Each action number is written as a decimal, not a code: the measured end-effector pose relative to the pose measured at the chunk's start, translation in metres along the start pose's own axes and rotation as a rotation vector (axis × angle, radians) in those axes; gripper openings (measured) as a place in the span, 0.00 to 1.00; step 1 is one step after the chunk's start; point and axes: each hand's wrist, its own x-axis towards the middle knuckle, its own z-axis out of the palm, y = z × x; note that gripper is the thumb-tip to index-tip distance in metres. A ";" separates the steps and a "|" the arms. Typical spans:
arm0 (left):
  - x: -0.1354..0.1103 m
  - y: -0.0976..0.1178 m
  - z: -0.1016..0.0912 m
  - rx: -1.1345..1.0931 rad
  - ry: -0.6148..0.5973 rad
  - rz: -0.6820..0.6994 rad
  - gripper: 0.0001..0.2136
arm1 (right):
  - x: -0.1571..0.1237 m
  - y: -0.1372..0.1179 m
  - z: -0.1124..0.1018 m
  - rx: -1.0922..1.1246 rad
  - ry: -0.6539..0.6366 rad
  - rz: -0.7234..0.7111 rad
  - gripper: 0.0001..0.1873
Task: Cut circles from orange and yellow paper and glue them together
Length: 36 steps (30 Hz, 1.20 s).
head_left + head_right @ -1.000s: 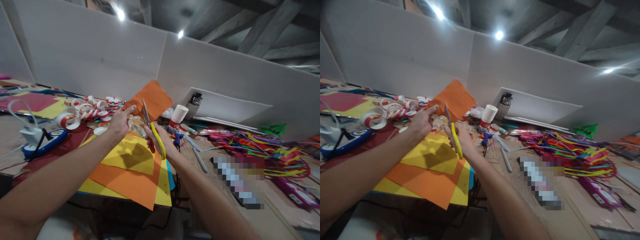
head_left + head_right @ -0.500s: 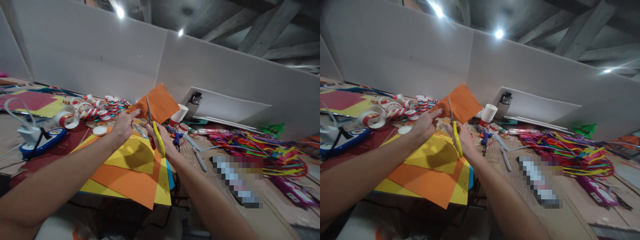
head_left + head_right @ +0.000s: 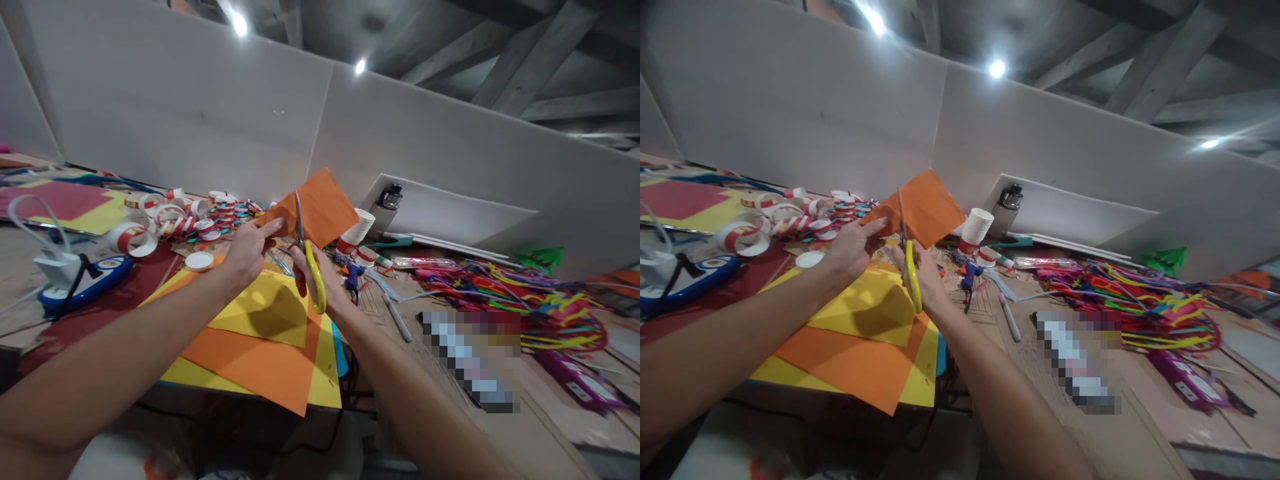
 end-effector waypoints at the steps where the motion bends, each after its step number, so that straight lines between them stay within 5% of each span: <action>1: 0.001 0.000 0.000 -0.024 -0.003 -0.021 0.10 | 0.000 0.001 0.000 -0.019 0.003 -0.001 0.22; 8: 0.002 0.000 -0.002 -0.073 -0.096 -0.037 0.12 | 0.002 0.006 -0.003 -0.111 0.046 0.019 0.22; 36: 0.001 0.003 0.000 -0.064 -0.081 -0.042 0.12 | -0.001 0.001 -0.006 -0.189 0.046 0.025 0.23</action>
